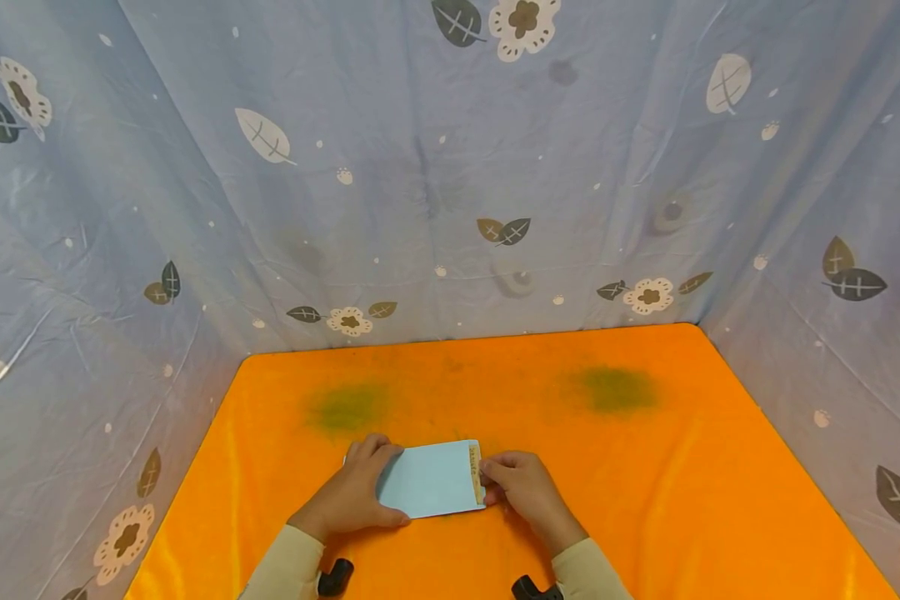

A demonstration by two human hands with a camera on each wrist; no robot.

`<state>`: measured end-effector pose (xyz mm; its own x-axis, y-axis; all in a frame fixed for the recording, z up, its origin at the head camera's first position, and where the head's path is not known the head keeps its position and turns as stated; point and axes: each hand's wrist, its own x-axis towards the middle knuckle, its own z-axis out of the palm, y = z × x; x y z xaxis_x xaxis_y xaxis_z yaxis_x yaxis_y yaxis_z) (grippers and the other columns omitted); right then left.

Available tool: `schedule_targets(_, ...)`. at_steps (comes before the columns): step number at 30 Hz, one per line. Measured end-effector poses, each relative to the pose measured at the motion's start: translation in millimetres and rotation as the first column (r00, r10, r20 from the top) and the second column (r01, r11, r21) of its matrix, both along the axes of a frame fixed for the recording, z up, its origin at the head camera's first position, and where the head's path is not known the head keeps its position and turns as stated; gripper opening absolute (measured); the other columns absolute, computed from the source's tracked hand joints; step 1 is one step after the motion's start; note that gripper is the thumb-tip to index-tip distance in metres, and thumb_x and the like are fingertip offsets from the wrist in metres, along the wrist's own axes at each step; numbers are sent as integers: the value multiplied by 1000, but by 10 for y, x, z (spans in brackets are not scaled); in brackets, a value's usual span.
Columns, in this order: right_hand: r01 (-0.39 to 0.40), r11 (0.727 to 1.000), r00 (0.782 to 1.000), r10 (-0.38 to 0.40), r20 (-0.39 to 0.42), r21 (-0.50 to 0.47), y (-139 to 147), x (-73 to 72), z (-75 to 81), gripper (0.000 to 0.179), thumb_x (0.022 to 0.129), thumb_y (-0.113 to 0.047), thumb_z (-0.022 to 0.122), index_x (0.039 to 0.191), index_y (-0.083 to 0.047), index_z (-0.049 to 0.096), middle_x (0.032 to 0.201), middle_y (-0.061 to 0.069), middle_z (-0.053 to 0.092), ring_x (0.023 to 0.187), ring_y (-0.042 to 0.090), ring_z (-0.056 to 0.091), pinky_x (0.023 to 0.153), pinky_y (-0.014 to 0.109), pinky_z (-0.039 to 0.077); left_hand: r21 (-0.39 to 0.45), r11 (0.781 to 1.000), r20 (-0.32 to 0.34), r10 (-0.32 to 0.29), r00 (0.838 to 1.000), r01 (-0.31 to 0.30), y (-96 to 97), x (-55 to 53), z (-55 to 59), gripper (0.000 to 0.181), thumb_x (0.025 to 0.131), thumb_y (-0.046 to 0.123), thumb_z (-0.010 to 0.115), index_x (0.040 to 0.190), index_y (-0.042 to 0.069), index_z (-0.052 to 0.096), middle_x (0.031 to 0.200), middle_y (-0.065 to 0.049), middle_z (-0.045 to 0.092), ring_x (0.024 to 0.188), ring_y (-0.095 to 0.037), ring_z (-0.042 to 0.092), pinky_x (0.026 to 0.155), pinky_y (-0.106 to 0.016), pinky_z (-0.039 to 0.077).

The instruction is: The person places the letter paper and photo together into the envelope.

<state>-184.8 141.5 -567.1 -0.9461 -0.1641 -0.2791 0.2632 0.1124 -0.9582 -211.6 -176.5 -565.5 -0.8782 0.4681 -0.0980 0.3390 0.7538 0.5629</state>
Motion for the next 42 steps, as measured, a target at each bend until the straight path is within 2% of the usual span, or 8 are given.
schedule_targets(4, -11, 1000, 1000, 11, 3, -16, -15, -3, 2, 34, 113, -22, 64, 116, 9, 75, 96, 13, 72, 73, 27, 73, 60, 30, 51, -1, 1000, -4, -1, 1000, 1, -1, 0, -6, 105, 77, 64, 94, 158, 12, 54, 154, -7, 41, 130, -30, 38, 95, -51, 53)
schedule_targets(9, -30, 999, 999, 29, -18, -40, -34, -12, -9, 33, 112, -21, 66, 112, 11, 76, 99, 13, 71, 72, 29, 72, 80, 36, 59, 1, 1000, -3, -1, 1000, 1, -1, 2, -2, 105, 76, 64, 95, 157, 11, 54, 155, -8, 41, 131, -31, 38, 96, -52, 53)
schedule_targets(16, -23, 1000, 999, 23, -26, 2, -92, -19, -21, 35, 111, -24, 68, 111, 9, 77, 99, 12, 72, 70, 32, 72, 78, 32, 56, 7, 1000, -6, -2, 1000, 2, -7, 1, -9, 104, 76, 63, 95, 157, 12, 54, 154, -7, 41, 131, -30, 38, 95, -51, 53)
schedule_targets(21, -9, 1000, 1000, 9, -14, 26, -139, -25, -26, 34, 110, -25, 69, 108, 8, 77, 97, 13, 69, 69, 32, 72, 86, 35, 54, 12, 1000, -9, -2, 1000, 2, -14, -3, -22, 103, 76, 63, 95, 157, 12, 54, 154, -6, 42, 130, -30, 38, 94, -50, 53)
schedule_targets(27, -4, 1000, 1000, 4, 5, 23, -151, -27, -40, 34, 110, -26, 69, 108, 7, 76, 95, 13, 68, 69, 30, 71, 69, 32, 49, 14, 1000, -15, -4, 1000, 4, -16, -7, -25, 103, 76, 63, 95, 156, 12, 55, 152, -6, 42, 128, -29, 38, 94, -49, 54)
schedule_targets(33, -9, 1000, 1000, 9, 9, 30, -148, -27, -26, 34, 110, -27, 69, 107, 6, 77, 96, 13, 69, 71, 33, 72, 80, 35, 52, 15, 1000, -16, -3, 1000, 3, -14, -7, -28, 103, 76, 64, 94, 156, 12, 55, 152, -6, 42, 128, -29, 39, 94, -50, 53)
schedule_targets(38, -37, 998, 999, 36, 25, 42, -107, -21, 21, 36, 109, -33, 70, 109, 2, 78, 80, 12, 73, 73, 30, 74, 62, 30, 42, 15, 1000, -5, -2, 1000, 2, -14, -9, -29, 104, 76, 64, 94, 157, 12, 54, 154, -7, 41, 130, -30, 39, 94, -51, 53)
schedule_targets(42, -47, 998, 998, 46, 31, 46, -62, -13, 24, 38, 108, -36, 70, 113, 1, 79, 89, 9, 76, 78, 29, 76, 63, 30, 40, 16, 1000, -5, -1, 1000, 1, -17, -9, -32, 104, 76, 64, 94, 157, 12, 54, 155, -7, 41, 131, -31, 39, 95, -51, 53)
